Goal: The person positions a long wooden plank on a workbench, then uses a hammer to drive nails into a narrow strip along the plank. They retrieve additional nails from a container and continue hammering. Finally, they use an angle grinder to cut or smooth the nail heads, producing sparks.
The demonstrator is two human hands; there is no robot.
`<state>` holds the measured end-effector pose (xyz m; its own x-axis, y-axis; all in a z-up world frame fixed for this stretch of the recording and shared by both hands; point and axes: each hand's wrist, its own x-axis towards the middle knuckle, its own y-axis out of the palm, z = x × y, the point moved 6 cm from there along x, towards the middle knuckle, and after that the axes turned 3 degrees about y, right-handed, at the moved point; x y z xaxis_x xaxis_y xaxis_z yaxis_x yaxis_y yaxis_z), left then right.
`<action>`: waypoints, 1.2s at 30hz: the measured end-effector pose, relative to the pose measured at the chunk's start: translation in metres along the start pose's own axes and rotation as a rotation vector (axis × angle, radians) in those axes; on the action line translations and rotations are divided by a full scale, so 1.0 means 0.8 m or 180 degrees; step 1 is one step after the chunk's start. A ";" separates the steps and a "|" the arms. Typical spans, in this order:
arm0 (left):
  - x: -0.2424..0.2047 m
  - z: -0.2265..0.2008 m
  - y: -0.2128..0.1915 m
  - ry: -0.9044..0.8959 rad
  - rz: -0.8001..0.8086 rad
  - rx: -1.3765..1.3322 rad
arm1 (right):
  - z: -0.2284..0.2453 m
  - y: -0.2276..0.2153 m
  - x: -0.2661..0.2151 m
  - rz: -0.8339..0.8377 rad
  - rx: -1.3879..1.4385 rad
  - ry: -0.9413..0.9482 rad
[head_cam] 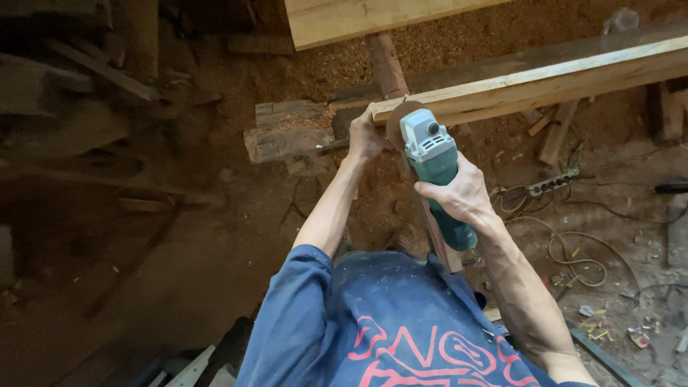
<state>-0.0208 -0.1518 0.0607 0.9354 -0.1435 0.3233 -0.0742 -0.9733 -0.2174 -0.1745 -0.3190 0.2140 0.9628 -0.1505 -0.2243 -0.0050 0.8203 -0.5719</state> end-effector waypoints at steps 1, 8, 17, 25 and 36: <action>0.000 0.000 0.000 -0.0058 0.0000 0.0098 | 0.001 0.000 0.001 0.0007 -0.0010 -0.0030; 0.000 -0.010 -0.001 0.0014 0.0158 -0.0159 | 0.006 0.005 0.002 0.0038 0.0024 -0.0038; -0.001 -0.011 -0.003 -0.0201 0.0093 -0.0320 | 0.006 0.010 0.007 0.0072 -0.0003 0.0012; -0.001 -0.019 -0.008 0.0209 0.0004 0.0073 | 0.016 0.015 0.012 0.0122 0.0020 -0.0136; -0.001 -0.002 -0.003 0.0151 0.0136 0.0316 | 0.017 0.020 0.020 0.0250 -0.0005 0.0018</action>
<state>-0.0223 -0.1495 0.0627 0.9144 -0.1953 0.3545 -0.0770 -0.9438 -0.3214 -0.1558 -0.3004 0.2119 0.9579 -0.0888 -0.2729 -0.0809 0.8288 -0.5537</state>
